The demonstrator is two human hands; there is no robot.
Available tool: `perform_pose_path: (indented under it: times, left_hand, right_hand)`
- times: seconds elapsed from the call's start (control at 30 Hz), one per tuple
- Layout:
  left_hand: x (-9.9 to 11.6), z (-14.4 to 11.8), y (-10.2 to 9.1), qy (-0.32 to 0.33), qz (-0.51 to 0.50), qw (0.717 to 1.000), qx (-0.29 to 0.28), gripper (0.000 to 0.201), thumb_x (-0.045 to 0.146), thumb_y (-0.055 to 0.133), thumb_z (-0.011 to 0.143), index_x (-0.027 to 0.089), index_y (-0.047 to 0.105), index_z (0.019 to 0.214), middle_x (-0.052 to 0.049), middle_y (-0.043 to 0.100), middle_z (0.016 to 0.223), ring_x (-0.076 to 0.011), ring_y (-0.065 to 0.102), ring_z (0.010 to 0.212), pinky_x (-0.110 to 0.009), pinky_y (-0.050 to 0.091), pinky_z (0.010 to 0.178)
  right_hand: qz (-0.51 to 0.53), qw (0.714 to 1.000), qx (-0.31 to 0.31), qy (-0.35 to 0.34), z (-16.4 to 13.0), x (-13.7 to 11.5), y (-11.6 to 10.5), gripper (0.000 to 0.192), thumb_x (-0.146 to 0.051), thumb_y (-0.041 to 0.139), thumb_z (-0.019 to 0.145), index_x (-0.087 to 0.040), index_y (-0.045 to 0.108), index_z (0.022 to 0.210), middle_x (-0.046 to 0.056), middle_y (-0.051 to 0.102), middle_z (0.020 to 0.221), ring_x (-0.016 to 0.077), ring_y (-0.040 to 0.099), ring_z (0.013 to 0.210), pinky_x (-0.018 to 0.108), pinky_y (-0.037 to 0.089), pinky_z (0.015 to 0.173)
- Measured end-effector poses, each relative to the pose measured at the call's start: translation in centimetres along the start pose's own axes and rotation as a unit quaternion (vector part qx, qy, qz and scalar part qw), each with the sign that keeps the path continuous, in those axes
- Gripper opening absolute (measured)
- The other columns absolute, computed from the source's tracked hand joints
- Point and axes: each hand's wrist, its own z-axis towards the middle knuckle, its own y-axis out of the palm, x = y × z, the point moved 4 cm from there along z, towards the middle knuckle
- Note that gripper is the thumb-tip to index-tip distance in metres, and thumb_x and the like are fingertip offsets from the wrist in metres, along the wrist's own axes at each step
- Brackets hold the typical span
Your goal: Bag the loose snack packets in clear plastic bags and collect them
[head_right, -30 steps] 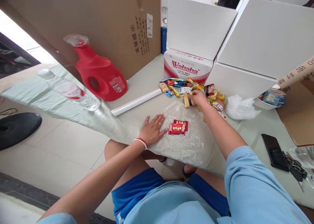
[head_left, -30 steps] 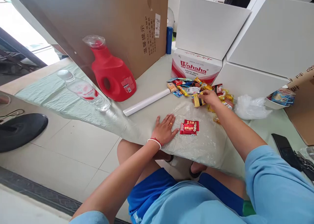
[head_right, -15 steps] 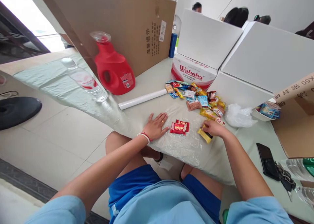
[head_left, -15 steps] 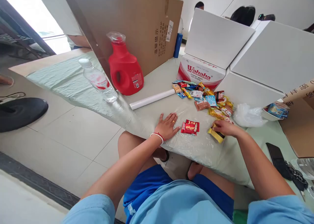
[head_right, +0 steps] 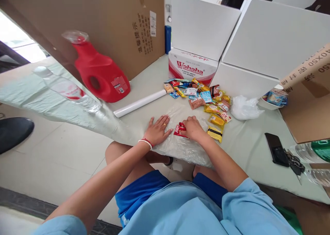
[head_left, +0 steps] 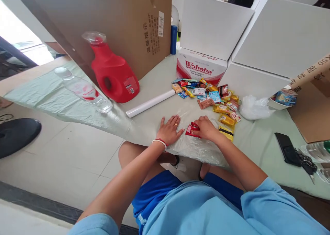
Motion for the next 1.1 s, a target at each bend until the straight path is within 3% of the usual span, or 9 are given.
perform_pose_path:
  times: [0.13,0.3,0.4,0.5,0.63,0.77,0.87,1.0,1.1]
  left_hand:
    - [-0.1,0.1,0.0,0.0,-0.011,1.0,0.001,0.068,0.057,0.029,0.104,0.026,0.03,0.164,-0.009,0.032,0.17,-0.03,0.029,0.158,-0.062,0.008,0.128]
    - [0.1,0.2,-0.1,0.006,-0.026,1.0,-0.002,0.067,0.055,0.028,0.105,0.023,0.032,0.164,-0.01,0.032,0.17,-0.031,0.028,0.158,-0.065,0.007,0.127]
    - [0.1,0.2,-0.1,0.004,-0.029,1.0,0.002,0.067,0.055,0.028,0.105,0.022,0.032,0.163,-0.01,0.031,0.17,-0.0305,0.029,0.157,-0.065,0.007,0.127]
    - [0.0,0.3,0.0,0.003,-0.031,1.0,0.007,0.068,0.055,0.028,0.105,0.02,0.033,0.163,-0.011,0.032,0.17,-0.0289,0.03,0.157,-0.064,0.006,0.127]
    - [-0.1,0.3,0.2,0.008,-0.027,1.0,0.007,0.068,0.055,0.027,0.105,0.019,0.033,0.162,-0.011,0.031,0.17,-0.0265,0.029,0.157,-0.062,0.004,0.128]
    - [-0.1,0.2,0.2,-0.003,-0.01,1.0,-0.004,0.067,0.055,0.026,0.106,0.02,0.032,0.163,-0.009,0.03,0.171,-0.0261,0.028,0.158,-0.061,0.005,0.128]
    - [0.0,0.2,0.1,-0.011,0.003,1.0,-0.02,0.068,0.056,0.025,0.105,0.021,0.031,0.163,-0.008,0.028,0.171,-0.026,0.027,0.158,-0.06,0.007,0.129]
    - [0.1,0.2,-0.1,-0.011,0.008,0.999,-0.031,0.069,0.058,0.025,0.105,0.021,0.03,0.164,-0.007,0.025,0.172,-0.0256,0.026,0.159,-0.061,0.008,0.129]
    - [0.1,0.3,-0.1,-0.014,0.006,1.0,-0.028,0.07,0.058,0.025,0.105,0.021,0.03,0.164,-0.008,0.025,0.172,-0.0265,0.026,0.159,-0.061,0.008,0.129]
  right_hand:
    - [0.093,0.994,0.062,-0.016,-3.4,2.1,-0.1,0.032,-0.037,0.064,0.095,-0.021,0.068,0.122,0.011,0.061,0.119,0.0236,0.061,0.1,0.033,0.048,0.09]
    - [0.122,0.963,0.207,0.12,-10.4,12.3,-0.9,0.036,-0.046,0.05,0.096,-0.019,0.067,0.112,0.014,0.064,0.11,0.03,0.061,0.108,0.041,0.049,0.097]
    - [0.119,0.955,0.149,0.228,-14.5,18.4,0.4,0.035,-0.048,0.045,0.094,-0.022,0.066,0.106,0.014,0.069,0.1,0.0318,0.066,0.097,0.042,0.052,0.088]
    - [0.08,0.949,0.111,0.283,-16.6,21.1,2.1,0.036,-0.044,0.048,0.091,-0.022,0.068,0.112,0.017,0.072,0.103,0.0364,0.067,0.104,0.047,0.052,0.091]
    - [-0.007,0.944,0.25,0.216,-15.3,18.6,3.1,0.056,-0.048,0.052,0.092,-0.017,0.06,0.138,0.023,0.063,0.134,0.0411,0.052,0.132,0.059,0.041,0.109]
    - [0.025,0.973,0.221,0.068,-11.6,14.6,5.0,0.061,-0.042,0.058,0.091,-0.019,0.054,0.148,0.016,0.06,0.144,0.0382,0.039,0.145,0.059,0.035,0.116]
    - [0.051,0.97,0.224,0.077,-10.5,14.6,5.5,0.055,-0.038,0.058,0.09,-0.017,0.061,0.141,0.018,0.066,0.134,0.039,0.043,0.141,0.058,0.037,0.114]
    - [0.096,0.939,0.305,0.123,-11.1,15.5,3.5,0.059,-0.051,0.064,0.089,-0.019,0.063,0.138,0.019,0.066,0.13,0.0394,0.052,0.129,0.057,0.041,0.109]
    - [0.142,0.936,0.316,0.071,-9.8,12.9,1.8,0.061,-0.056,0.067,0.089,-0.024,0.062,0.14,0.016,0.065,0.134,0.0363,0.055,0.126,0.055,0.041,0.109]
